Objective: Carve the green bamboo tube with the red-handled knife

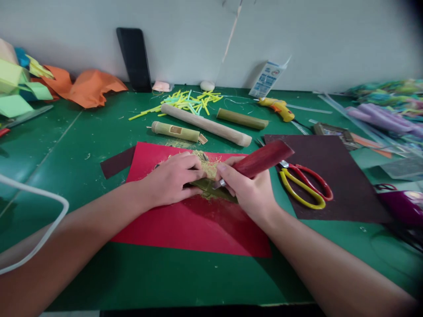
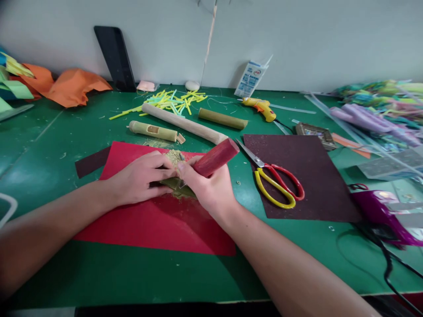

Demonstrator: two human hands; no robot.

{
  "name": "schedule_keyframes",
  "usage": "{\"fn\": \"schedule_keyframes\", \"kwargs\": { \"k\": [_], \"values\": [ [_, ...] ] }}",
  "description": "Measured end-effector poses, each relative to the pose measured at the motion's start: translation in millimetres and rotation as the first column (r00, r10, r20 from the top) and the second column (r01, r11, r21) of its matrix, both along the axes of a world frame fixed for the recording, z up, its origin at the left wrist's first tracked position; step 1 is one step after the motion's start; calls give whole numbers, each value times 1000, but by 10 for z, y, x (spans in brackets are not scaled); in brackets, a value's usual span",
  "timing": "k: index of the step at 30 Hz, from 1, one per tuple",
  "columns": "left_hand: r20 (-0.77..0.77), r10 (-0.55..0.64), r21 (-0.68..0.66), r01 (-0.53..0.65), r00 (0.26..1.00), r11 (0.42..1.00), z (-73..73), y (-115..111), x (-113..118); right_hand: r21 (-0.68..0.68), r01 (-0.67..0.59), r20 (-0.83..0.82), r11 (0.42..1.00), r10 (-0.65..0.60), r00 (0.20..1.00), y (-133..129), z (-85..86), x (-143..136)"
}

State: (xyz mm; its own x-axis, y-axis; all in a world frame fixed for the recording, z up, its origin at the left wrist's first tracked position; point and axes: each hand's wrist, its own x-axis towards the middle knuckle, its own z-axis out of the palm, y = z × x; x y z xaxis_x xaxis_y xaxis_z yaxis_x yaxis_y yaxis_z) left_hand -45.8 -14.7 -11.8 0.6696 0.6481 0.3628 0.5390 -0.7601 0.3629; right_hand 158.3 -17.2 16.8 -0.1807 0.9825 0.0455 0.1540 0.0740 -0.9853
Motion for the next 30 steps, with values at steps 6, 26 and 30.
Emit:
{"fn": "schedule_keyframes", "kwargs": {
  "k": [6, 26, 30],
  "values": [
    [-1, -7, -23, 7, 1000, 1000, -1, 9, 1, 7, -30, 36, 1000, 30, 999, -17, 59, -25],
    [18, -16, 12, 16, 1000, 1000, 6, 14, 9, -29, 17, -42, 999, -19, 999, -9, -16, -30],
    [13, -21, 16, 21, 1000, 1000, -2, 18, 5, -33, -28, -26, 999, 27, 999, -26, 19, -42]
  ]
}}
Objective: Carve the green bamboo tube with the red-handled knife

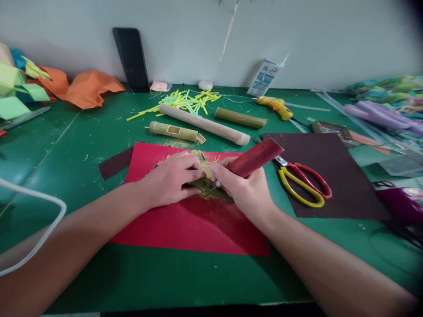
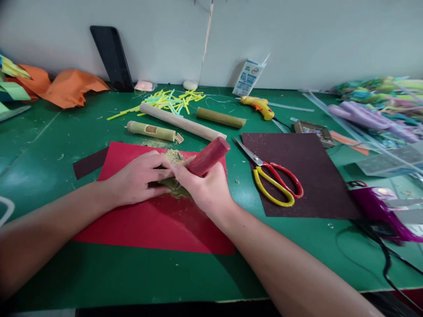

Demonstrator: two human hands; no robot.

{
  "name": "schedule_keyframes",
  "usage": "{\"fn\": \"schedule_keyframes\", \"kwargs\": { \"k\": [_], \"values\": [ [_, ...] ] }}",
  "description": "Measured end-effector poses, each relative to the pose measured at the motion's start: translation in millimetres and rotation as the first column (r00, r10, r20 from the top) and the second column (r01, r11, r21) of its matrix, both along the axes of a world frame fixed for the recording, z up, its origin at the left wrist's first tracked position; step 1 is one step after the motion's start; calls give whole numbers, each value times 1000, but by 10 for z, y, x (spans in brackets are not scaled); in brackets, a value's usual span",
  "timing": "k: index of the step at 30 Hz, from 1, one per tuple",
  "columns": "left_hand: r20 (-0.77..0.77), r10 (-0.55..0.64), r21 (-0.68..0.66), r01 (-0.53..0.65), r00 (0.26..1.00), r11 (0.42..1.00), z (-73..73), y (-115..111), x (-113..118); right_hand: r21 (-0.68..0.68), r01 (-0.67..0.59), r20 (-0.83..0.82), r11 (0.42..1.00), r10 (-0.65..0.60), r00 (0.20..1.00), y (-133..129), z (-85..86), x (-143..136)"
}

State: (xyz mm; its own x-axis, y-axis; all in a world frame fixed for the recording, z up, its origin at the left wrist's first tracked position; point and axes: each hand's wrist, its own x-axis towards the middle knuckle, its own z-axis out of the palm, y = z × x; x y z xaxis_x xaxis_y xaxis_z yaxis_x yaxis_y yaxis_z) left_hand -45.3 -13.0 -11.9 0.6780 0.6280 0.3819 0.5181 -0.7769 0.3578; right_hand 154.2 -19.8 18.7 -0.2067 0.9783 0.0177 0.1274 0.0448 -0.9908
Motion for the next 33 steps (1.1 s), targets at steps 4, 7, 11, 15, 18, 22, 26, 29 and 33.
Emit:
{"fn": "schedule_keyframes", "kwargs": {
  "k": [4, 7, 11, 15, 18, 22, 26, 29, 33],
  "values": [
    [3, 7, 6, -7, 1000, 1000, -17, -9, -5, 20, -5, 45, 1000, 4, 999, 4, -3, -7],
    [7, 3, 24, -3, 1000, 1000, -25, -14, -5, 43, 20, 68, 999, -23, 997, 14, -19, -12],
    [19, 3, 7, -3, 1000, 1000, -30, -17, -8, 107, 127, 9, 986, -128, 992, 45, -52, -7],
    [20, 4, -21, -3, 1000, 1000, -31, -12, -8, 45, 76, -46, 996, -74, 996, 49, -55, 1],
    [25, -2, -8, 2, 1000, 1000, -26, -4, -1, 10, -5, -44, 1000, 5, 999, 30, -30, -1],
    [30, -6, 7, 6, 1000, 1000, -18, -2, 4, 2, -19, 5, 1000, 19, 1000, 14, -8, -4],
    [16, 1, 10, -1, 1000, 1000, -15, -10, -7, 49, 35, 39, 998, -37, 999, 18, -31, -9],
    [13, 7, 4, -7, 1000, 1000, -13, -15, -15, 109, 150, -26, 983, -148, 989, 25, -60, -16],
    [13, 16, 7, -17, 1000, 1000, -15, -8, -14, 40, 105, -64, 994, -102, 993, 15, -56, -17]
  ]
}}
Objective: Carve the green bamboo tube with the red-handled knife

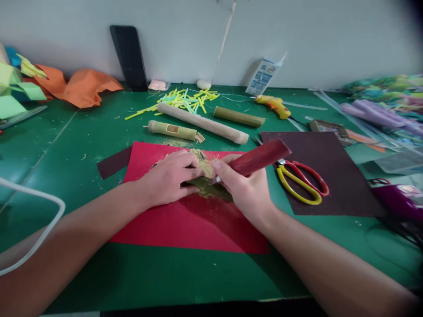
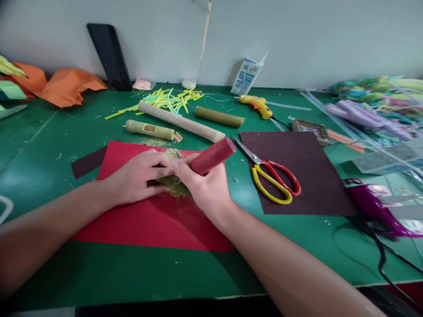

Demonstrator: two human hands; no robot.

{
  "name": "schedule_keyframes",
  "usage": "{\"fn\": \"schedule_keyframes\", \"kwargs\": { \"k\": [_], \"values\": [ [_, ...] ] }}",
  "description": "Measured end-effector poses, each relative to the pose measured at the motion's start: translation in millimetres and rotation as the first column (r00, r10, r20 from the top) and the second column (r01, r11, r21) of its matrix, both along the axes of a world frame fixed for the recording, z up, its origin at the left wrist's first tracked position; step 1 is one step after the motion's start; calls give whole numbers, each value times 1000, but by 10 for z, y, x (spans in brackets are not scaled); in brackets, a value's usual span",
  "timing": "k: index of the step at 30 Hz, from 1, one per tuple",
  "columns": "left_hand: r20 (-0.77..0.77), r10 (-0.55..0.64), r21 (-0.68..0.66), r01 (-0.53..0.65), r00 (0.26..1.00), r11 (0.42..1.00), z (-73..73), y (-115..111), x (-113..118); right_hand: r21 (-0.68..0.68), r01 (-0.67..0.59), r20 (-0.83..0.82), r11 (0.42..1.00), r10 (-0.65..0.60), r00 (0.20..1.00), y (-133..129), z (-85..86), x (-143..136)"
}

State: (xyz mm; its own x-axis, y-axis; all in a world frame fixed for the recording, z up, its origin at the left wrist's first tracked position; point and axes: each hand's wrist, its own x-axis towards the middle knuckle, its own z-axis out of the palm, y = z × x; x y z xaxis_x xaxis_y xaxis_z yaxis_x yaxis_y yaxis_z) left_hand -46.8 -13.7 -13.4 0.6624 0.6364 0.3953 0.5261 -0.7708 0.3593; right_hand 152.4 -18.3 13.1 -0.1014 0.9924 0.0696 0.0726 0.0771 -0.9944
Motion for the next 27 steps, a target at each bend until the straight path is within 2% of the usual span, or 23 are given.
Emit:
{"fn": "schedule_keyframes", "kwargs": {
  "k": [3, 9, 13, 19, 21, 23, 27],
  "values": [
    [-3, -10, -2, 10, 1000, 1000, -3, 11, 4, -26, -64, 37, 998, 65, 997, -16, 29, 2],
    [-9, 10, -2, -10, 1000, 1000, -11, 1, 11, 2, -92, 125, 996, 91, 988, -26, 47, -1],
    [-34, 22, 21, -21, 999, 1000, -8, -8, 13, 28, -116, 127, 993, 111, 986, -38, 47, -8],
    [-28, 15, -17, -15, 999, 1000, 13, -15, 9, 98, 43, 68, 994, -50, 996, -10, 6, 11],
    [-11, 10, -33, -10, 1000, 999, 16, -16, 10, 54, 48, 25, 997, -49, 999, 1, -3, 22],
    [-5, 6, -30, -7, 1000, 1000, 14, -13, 12, -6, 2, 12, 1000, -2, 1000, -2, 6, 26],
    [-7, 3, -8, -4, 1000, 1000, 5, -3, 14, -27, -61, 89, 998, 63, 994, -35, 56, 14]
  ]
}}
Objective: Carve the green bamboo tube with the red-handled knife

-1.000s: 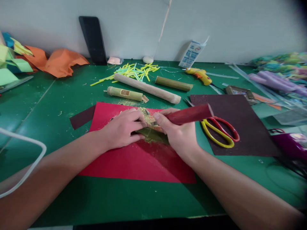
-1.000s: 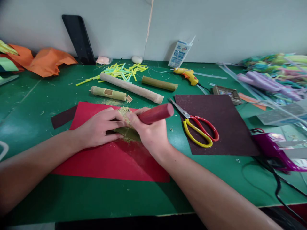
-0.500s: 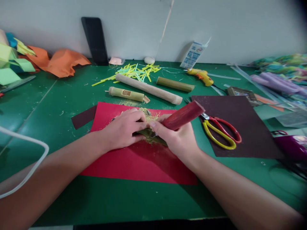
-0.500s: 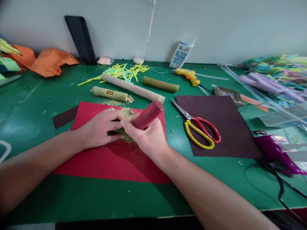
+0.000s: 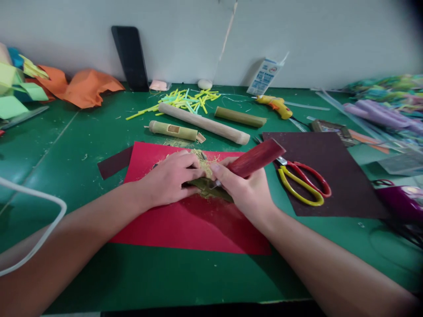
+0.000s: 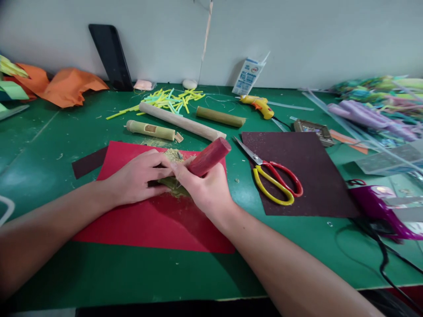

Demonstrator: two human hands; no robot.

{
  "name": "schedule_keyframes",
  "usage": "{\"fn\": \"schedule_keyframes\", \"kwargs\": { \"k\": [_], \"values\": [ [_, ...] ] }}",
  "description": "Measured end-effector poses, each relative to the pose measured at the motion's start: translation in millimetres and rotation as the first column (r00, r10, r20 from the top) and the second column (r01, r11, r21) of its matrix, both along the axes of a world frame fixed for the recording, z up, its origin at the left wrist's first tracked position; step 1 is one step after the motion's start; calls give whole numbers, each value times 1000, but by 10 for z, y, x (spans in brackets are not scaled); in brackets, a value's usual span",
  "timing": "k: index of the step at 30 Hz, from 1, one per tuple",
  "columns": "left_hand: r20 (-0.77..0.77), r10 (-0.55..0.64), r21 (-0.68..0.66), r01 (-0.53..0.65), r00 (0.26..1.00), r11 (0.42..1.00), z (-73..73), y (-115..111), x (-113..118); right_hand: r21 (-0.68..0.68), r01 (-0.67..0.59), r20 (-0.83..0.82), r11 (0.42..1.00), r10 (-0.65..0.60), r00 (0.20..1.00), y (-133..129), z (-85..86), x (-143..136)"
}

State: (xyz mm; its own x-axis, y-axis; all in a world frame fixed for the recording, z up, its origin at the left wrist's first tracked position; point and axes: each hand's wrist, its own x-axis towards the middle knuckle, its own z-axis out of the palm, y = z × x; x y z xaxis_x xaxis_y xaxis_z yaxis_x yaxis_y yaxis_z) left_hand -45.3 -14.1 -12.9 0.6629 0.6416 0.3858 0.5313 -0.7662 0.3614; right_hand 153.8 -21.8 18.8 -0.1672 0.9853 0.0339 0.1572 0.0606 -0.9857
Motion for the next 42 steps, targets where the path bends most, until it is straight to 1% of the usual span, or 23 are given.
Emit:
{"fn": "schedule_keyframes", "kwargs": {
  "k": [4, 9, 13, 15, 17, 19, 24, 29, 31, 35, 37, 40, 42],
  "values": [
    [-4, 16, -6, -16, 1000, 1000, -3, -5, 2, 4, -15, 23, 1000, 15, 1000, -12, 22, -4],
    [-17, 13, -6, -13, 1000, 1000, -2, -7, 1, 16, -20, 31, 1000, 20, 999, -5, 1, -7],
    [-7, 9, -18, -9, 1000, 1000, 4, 1, -6, 86, 87, -4, 992, -87, 996, 16, -56, -11],
    [3, 7, -41, -7, 1000, 999, 7, 3, -7, 76, 122, -46, 990, -118, 992, 31, -82, -3],
    [8, 7, -56, -7, 1000, 998, 6, 4, -6, 26, 82, -88, 996, -80, 993, 38, -88, 7],
    [13, 5, -43, -4, 1000, 999, 3, 6, -2, 0, 28, -99, 1000, -28, 995, 30, -70, 11],
    [-4, 16, -20, -16, 1000, 1000, 4, 4, 6, 31, -4, 6, 1000, 4, 1000, -11, -10, -6],
    [-11, 25, -27, -25, 1000, 999, 3, 4, 2, 59, -68, 66, 996, 65, 996, -20, -28, -3],
    [-17, 20, -27, -21, 1000, 999, 5, 10, -1, 77, -76, 89, 994, 69, 994, -30, -23, 10],
    [-53, 8, -44, -11, 999, 999, 19, 17, -5, 166, -34, 103, 985, 17, 995, -67, 40, 24],
    [-55, 5, -58, -8, 998, 998, 25, 12, -2, 190, -38, 107, 981, 18, 994, -79, 69, 15],
    [-23, 0, -69, -1, 1000, 998, 30, -1, 8, 178, -81, 123, 981, 60, 991, -80, 76, -11],
    [-14, 2, -70, -3, 1000, 998, 36, -7, 15, 167, -59, 132, 984, 37, 991, -76, 63, -23]
  ]
}}
